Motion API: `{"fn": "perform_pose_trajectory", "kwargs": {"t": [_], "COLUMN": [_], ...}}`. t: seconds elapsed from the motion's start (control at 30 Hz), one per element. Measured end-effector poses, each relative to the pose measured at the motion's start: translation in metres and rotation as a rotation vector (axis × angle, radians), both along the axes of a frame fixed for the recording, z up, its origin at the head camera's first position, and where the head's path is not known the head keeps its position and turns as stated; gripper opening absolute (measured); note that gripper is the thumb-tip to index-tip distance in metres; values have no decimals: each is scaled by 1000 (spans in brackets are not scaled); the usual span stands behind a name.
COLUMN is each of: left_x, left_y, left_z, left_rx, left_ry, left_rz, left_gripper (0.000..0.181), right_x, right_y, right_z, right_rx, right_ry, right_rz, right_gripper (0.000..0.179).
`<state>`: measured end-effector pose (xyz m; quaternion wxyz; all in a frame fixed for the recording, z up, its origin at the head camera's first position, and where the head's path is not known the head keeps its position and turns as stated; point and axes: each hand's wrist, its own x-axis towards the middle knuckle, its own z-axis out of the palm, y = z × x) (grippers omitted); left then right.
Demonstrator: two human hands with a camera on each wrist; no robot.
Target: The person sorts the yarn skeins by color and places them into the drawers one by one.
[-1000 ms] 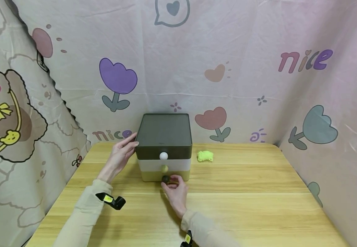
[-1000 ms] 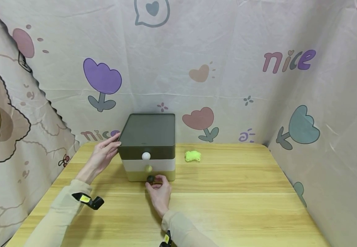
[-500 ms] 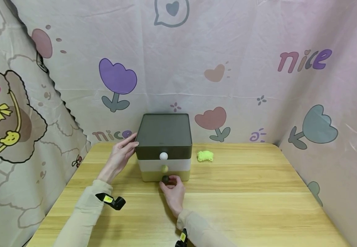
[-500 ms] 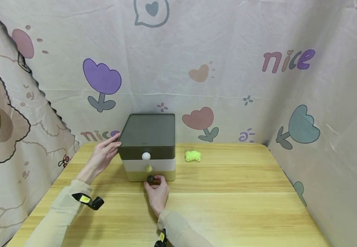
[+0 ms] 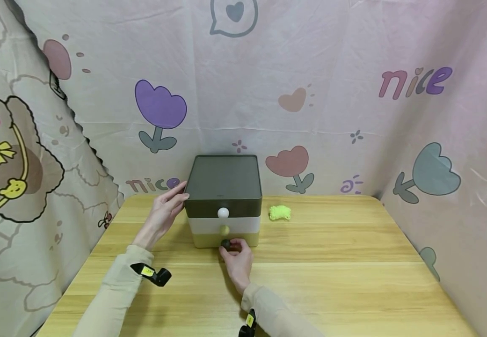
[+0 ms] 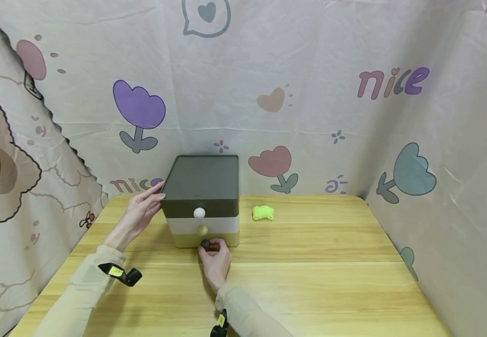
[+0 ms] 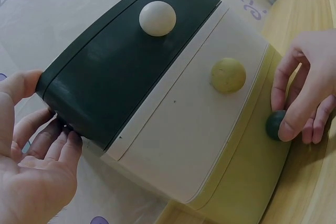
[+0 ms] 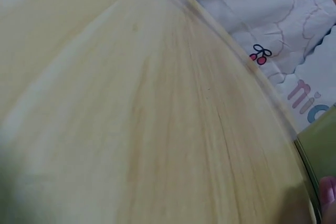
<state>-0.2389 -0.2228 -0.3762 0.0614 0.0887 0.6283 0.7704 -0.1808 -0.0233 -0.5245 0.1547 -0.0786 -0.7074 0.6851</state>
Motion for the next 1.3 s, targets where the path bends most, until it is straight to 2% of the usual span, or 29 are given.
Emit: {"fn": "perform_pose_trajectory", "kwargs": {"t": [0.67,0.87,1.3], "left_x": [1,0,0], "left_y": [0,0,0], "left_z": [1,1,0], "left_rx": [0,5,5], "left_ry": [0,5,2], "left_rz": [-4,3,0], "left_gripper": [63,62,62], "right_x": [3,8,28], "right_y": [1,1,4], "right_z": [-1,0,0], "right_rx": [-7,-3,-89], "right_ry": [-14,-19,-39], "right_rz": [6,20,73], "right_gripper": [27,27,29]}}
